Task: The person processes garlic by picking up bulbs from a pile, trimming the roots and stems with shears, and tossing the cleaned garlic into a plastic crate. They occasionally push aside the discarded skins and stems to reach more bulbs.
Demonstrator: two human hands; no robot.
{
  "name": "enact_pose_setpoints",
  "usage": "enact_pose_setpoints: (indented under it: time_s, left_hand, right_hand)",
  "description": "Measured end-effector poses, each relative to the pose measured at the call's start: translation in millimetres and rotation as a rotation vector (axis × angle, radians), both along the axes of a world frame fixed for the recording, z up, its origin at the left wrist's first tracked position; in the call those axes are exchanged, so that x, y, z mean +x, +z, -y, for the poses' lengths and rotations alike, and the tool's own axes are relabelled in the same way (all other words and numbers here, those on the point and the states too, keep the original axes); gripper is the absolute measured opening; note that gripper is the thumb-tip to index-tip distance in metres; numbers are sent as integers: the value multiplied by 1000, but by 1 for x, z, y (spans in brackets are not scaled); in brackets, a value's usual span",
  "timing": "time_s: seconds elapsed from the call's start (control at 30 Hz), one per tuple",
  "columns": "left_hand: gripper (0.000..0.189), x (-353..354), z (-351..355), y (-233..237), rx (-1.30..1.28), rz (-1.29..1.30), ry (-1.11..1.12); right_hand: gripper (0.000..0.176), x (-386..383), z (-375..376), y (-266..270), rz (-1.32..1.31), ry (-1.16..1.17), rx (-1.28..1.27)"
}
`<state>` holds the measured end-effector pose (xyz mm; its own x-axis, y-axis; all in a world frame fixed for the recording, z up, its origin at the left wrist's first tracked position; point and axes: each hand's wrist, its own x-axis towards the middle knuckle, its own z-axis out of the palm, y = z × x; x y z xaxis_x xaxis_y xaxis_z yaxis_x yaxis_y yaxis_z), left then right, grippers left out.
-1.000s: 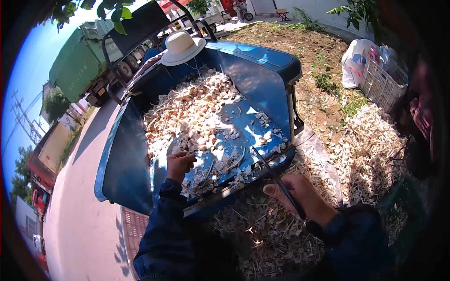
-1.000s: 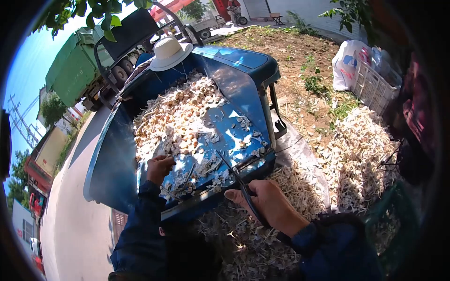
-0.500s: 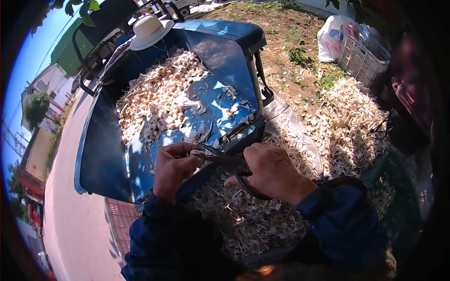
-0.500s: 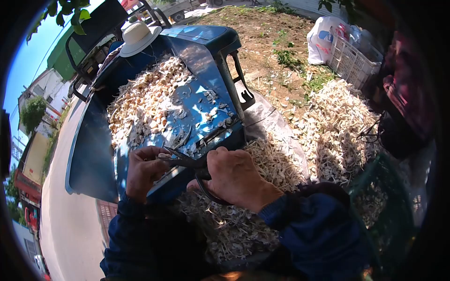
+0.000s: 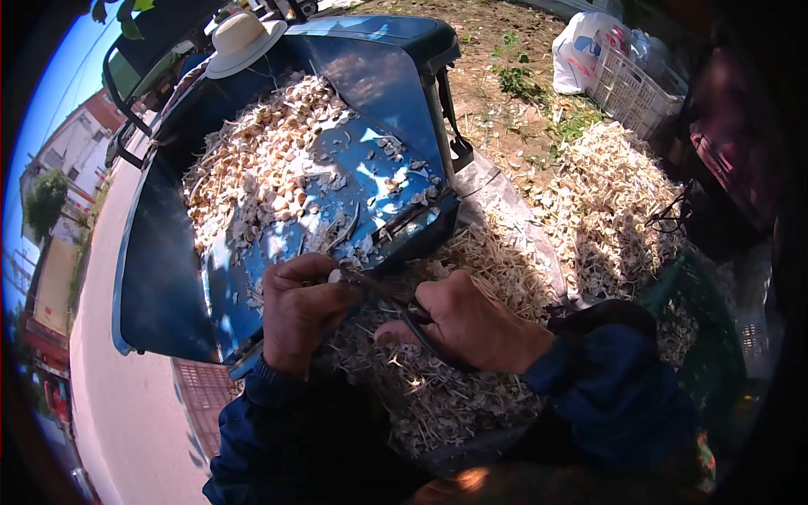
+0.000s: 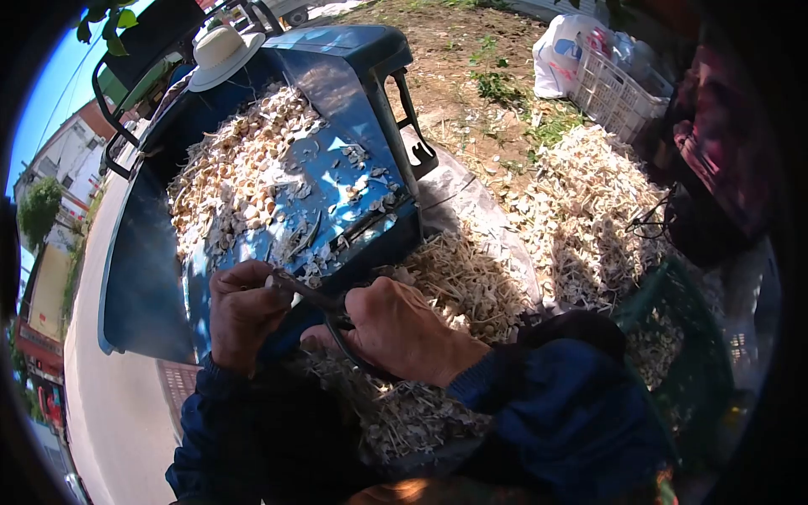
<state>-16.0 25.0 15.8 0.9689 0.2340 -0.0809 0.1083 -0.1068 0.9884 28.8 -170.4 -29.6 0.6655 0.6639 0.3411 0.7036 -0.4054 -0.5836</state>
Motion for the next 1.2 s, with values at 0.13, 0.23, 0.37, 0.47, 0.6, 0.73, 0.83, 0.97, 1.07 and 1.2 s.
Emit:
enact_pose_setpoints:
  time_s: [0.13, 0.23, 0.37, 0.47, 0.6, 0.73, 0.83, 0.97, 1.07, 1.2]
  left_hand:
    - [13, -2, 4, -1, -69, 18, -16]
    - [16, 0, -3, 0, -97, 15, -38]
    - [17, -5, -34, 6, -9, -59, 14]
    - [18, -32, -81, 21, 213, -92, 86]
    - [26, -124, -183, 22, 535, -434, 213]
    - [48, -239, -288, -63, 1517, -580, 82]
    - [37, -197, -263, -66, 1092, -396, 240]
    - [18, -54, -216, -48, 731, -206, 437]
    - [15, 45, -245, -83, 882, 35, 392]
    - [31, 156, -267, -124, 1155, 242, 274]
  right_hand:
    - [54, -3, -4, 1, -698, 151, 248]
    - [58, 3, -5, 1, -1071, 187, 320]
    - [66, 14, -2, 2, -735, 45, 138]
    - [67, 21, 1, 1, -439, -64, 50]
    - [61, 24, 5, 12, -396, -126, 100]
    - [66, 21, 8, 24, -404, -176, 57]
    - [61, 19, 6, 29, -435, -181, 27]
    - [56, 22, 6, 24, -409, -176, 57]
    - [56, 26, 8, 21, -434, -171, 89]
    - [42, 37, 11, 25, -484, -183, 36]
